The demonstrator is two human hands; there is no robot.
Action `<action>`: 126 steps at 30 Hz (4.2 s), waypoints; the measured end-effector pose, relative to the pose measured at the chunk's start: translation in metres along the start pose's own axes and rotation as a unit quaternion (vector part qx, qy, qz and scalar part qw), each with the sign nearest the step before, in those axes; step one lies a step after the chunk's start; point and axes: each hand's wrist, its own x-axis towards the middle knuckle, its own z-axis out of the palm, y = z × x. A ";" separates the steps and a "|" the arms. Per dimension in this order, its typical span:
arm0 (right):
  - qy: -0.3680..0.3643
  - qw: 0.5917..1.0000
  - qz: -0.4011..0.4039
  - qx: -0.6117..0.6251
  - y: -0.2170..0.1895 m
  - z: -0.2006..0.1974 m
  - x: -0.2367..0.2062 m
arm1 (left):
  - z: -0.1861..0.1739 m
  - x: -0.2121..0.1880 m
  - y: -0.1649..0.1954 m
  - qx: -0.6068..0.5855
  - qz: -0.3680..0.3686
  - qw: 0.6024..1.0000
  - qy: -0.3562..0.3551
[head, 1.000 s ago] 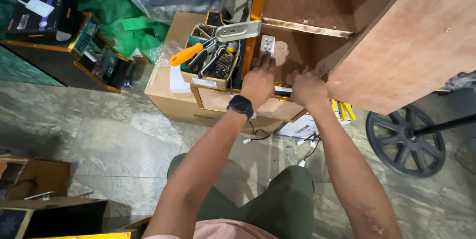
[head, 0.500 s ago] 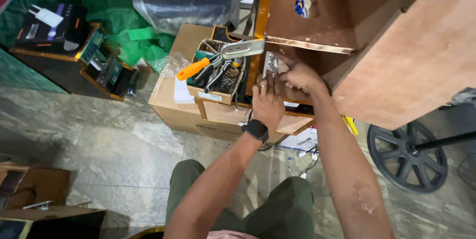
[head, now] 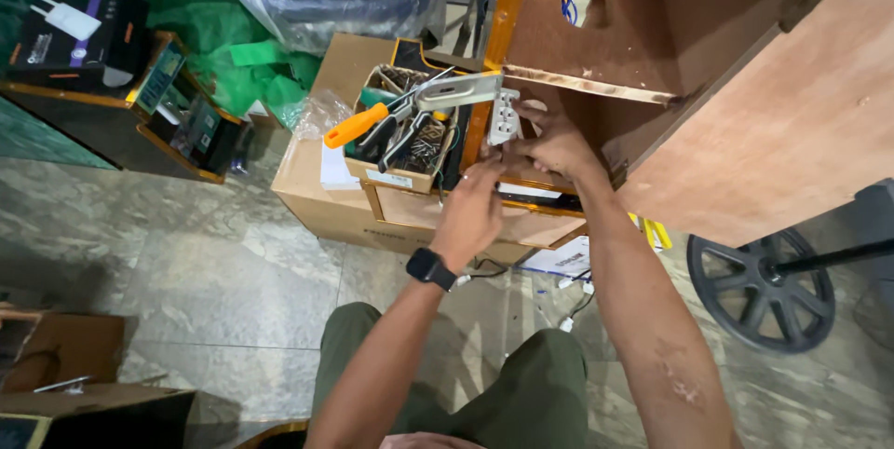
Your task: The person walks to a wooden cabinet with orange trim, opens its front panel, and works inside it, handling wires, a power strip, and small components. They use a screwdriver to fasten parts inside the cabinet and place a small white speaker-like device on the box before continuing to work on the internal wiring.
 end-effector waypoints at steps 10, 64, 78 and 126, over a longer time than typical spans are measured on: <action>-0.012 0.998 0.054 0.023 0.010 0.001 0.001 | 0.003 -0.022 0.002 0.041 -0.048 0.998 0.025; 0.015 0.998 0.045 0.038 0.014 0.005 0.003 | 0.024 -0.003 0.021 0.311 -0.066 0.944 -0.081; 0.042 0.997 -0.023 0.060 0.022 0.013 0.008 | 0.045 -0.021 0.022 0.493 -0.030 0.860 -0.127; 0.051 0.994 -0.012 0.097 0.018 0.011 0.005 | 0.063 0.008 0.018 0.474 -0.021 0.873 -0.109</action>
